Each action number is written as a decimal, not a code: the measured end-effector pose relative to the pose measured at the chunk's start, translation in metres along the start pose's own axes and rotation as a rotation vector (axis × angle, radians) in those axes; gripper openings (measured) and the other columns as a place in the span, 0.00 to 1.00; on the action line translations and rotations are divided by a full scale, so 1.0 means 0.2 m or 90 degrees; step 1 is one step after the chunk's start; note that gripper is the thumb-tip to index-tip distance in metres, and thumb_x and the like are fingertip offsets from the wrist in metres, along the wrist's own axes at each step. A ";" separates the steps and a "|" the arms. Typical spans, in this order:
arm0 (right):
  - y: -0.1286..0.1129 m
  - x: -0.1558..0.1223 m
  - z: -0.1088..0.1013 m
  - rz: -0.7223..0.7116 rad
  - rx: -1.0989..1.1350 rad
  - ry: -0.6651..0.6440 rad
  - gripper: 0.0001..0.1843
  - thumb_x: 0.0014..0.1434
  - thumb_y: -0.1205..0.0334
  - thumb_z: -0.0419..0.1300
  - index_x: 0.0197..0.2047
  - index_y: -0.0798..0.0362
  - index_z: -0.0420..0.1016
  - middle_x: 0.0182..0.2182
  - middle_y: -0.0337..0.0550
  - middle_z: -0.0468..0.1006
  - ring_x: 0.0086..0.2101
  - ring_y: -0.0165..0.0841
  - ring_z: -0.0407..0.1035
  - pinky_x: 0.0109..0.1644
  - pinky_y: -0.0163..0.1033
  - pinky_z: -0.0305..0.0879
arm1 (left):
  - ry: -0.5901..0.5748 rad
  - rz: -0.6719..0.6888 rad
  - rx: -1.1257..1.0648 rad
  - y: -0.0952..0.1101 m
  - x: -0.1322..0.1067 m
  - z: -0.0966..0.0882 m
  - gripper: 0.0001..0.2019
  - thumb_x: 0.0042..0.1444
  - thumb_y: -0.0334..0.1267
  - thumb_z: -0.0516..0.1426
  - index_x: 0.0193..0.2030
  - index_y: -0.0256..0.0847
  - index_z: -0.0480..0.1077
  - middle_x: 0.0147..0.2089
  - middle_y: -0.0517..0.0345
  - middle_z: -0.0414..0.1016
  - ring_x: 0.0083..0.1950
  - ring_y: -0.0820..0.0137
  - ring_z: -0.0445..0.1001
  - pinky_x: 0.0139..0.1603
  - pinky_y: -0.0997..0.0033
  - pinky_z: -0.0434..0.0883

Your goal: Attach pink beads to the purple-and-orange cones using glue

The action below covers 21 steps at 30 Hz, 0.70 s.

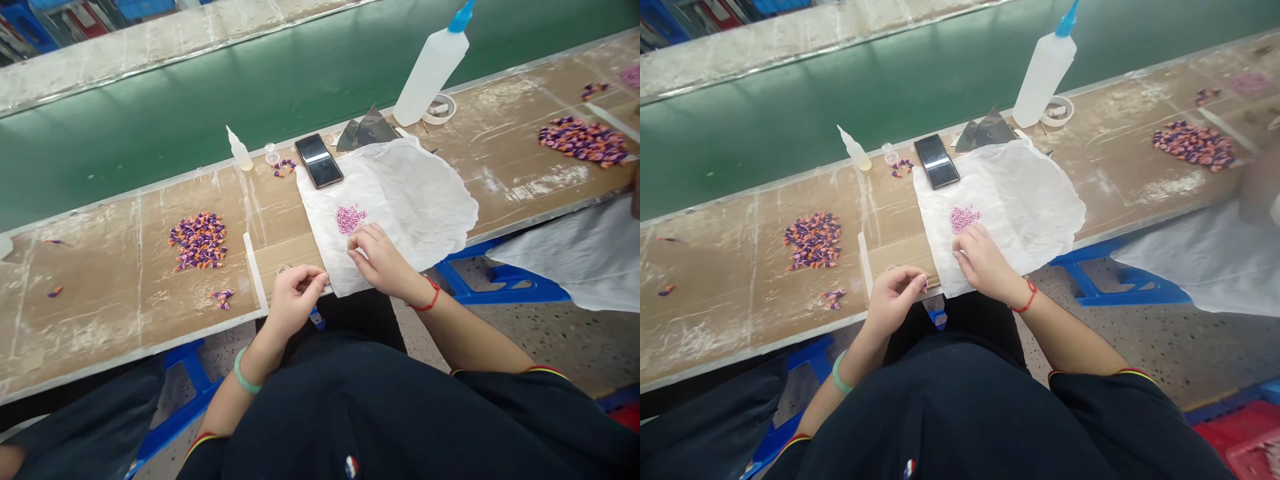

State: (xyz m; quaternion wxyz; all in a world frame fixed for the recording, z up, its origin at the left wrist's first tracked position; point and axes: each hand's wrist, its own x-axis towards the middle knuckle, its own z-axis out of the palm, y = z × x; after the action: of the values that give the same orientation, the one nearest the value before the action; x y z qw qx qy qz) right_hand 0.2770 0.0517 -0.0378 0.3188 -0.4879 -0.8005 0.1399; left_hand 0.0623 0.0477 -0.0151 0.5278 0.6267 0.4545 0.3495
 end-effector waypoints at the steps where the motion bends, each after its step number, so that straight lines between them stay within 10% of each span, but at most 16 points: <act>1: -0.04 0.01 -0.02 -0.018 0.013 -0.005 0.09 0.65 0.71 0.50 0.35 0.49 0.58 0.34 0.45 0.68 0.38 0.41 0.61 0.45 0.48 0.61 | -0.003 0.008 0.010 0.00 0.01 0.01 0.10 0.58 0.40 0.59 0.29 0.37 0.75 0.25 0.56 0.76 0.26 0.71 0.72 0.28 0.74 0.68; 14: -0.20 0.03 -0.03 -0.107 -0.092 -0.109 0.10 0.63 0.73 0.48 0.35 0.52 0.66 0.35 0.52 0.71 0.38 0.44 0.59 0.44 0.50 0.60 | -0.044 0.085 0.128 0.00 0.04 0.03 0.10 0.58 0.36 0.55 0.27 0.38 0.72 0.22 0.61 0.69 0.23 0.75 0.61 0.25 0.73 0.59; 21: -0.24 0.03 -0.04 0.017 0.155 -0.043 0.07 0.63 0.69 0.53 0.33 0.49 0.62 0.31 0.42 0.71 0.34 0.36 0.64 0.40 0.43 0.61 | 0.002 0.029 0.026 0.00 0.02 0.02 0.09 0.55 0.37 0.56 0.25 0.39 0.69 0.21 0.61 0.68 0.23 0.75 0.63 0.24 0.75 0.61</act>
State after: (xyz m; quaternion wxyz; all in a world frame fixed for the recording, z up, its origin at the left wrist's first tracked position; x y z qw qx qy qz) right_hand 0.2476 0.0341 -0.0038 0.3467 -0.4517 -0.7811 0.2563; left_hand 0.0683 0.0509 -0.0157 0.5060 0.6468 0.4483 0.3531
